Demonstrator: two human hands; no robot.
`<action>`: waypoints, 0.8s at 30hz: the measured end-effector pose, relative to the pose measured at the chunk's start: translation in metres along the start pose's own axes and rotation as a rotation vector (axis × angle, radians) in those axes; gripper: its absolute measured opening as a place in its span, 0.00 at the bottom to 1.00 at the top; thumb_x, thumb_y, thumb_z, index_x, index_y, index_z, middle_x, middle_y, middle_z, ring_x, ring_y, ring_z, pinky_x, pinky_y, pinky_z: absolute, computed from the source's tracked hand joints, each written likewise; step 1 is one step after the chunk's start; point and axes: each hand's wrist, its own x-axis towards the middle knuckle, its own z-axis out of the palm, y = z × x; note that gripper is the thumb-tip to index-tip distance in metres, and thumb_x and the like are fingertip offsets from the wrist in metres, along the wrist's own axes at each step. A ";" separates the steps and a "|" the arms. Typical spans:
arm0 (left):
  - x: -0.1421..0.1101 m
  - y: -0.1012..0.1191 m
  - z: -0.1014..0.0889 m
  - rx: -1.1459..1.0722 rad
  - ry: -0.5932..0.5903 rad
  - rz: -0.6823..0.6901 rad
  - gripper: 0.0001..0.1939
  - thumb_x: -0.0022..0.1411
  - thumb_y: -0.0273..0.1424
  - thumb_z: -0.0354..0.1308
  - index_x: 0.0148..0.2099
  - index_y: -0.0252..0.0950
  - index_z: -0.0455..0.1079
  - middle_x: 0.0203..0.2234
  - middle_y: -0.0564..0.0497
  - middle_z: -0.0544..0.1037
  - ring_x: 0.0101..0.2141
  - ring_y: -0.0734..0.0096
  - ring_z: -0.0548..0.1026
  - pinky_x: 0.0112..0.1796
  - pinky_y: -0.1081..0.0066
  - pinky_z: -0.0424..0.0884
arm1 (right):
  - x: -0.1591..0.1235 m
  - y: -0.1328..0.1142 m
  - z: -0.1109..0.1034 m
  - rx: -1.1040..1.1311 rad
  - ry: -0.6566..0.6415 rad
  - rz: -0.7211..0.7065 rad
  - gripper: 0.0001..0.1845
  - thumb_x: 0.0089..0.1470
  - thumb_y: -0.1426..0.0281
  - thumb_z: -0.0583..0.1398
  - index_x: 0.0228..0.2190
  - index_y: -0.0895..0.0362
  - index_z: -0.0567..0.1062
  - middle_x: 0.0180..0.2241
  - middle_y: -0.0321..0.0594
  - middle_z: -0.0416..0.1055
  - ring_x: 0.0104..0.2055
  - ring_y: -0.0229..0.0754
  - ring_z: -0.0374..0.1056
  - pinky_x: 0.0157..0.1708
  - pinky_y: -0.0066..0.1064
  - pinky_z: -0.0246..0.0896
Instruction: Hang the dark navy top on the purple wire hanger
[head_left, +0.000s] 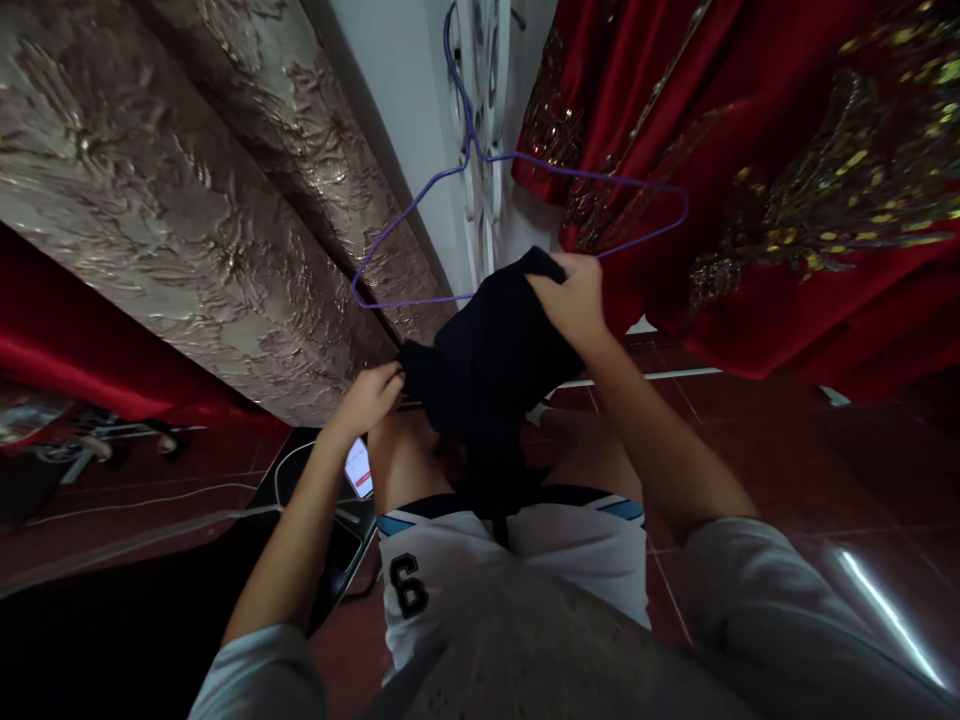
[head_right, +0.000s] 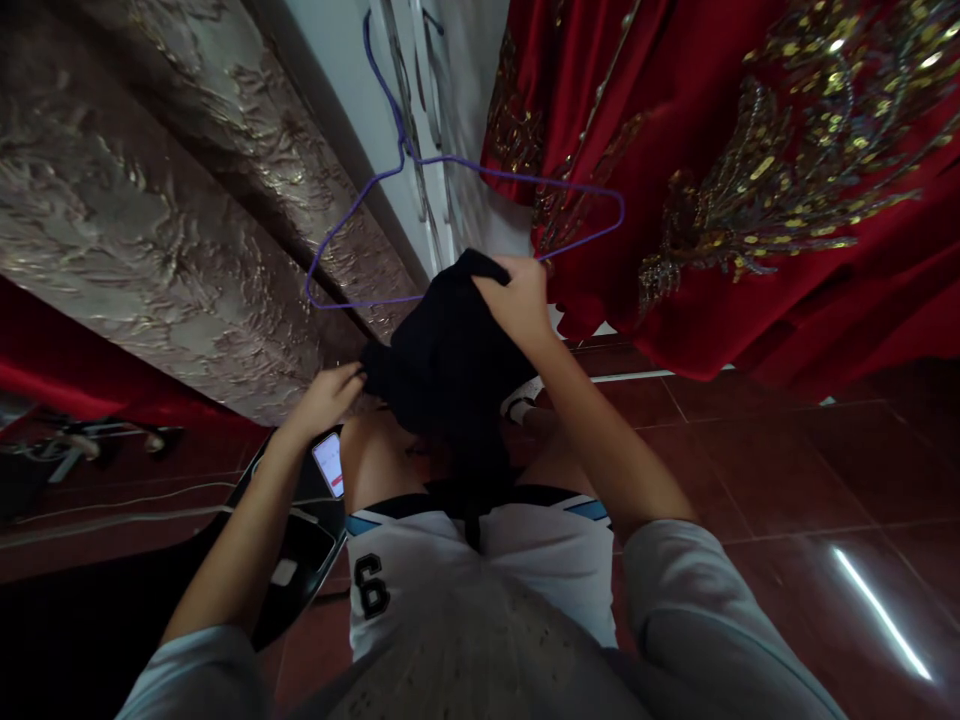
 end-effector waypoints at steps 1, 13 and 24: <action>0.005 0.000 -0.013 0.020 0.079 0.026 0.12 0.67 0.34 0.48 0.31 0.39 0.64 0.24 0.50 0.70 0.28 0.63 0.69 0.33 0.67 0.62 | 0.001 -0.005 -0.011 -0.018 0.006 -0.001 0.17 0.50 0.71 0.63 0.16 0.55 0.63 0.18 0.30 0.53 0.23 0.34 0.54 0.25 0.27 0.60; 0.088 0.078 -0.073 -0.254 0.514 0.311 0.12 0.61 0.30 0.64 0.48 0.40 0.75 0.38 0.48 0.79 0.43 0.60 0.77 0.53 0.62 0.70 | -0.015 -0.022 -0.054 -0.173 0.125 -0.154 0.03 0.56 0.69 0.62 0.33 0.56 0.77 0.35 0.39 0.76 0.41 0.41 0.73 0.41 0.33 0.71; 0.092 0.066 -0.089 -0.156 0.729 0.351 0.08 0.65 0.37 0.65 0.45 0.40 0.76 0.41 0.47 0.75 0.52 0.54 0.71 0.59 0.52 0.63 | 0.041 -0.079 -0.141 -0.352 -0.140 0.183 0.15 0.53 0.68 0.63 0.30 0.71 0.80 0.27 0.41 0.79 0.25 0.28 0.70 0.23 0.29 0.50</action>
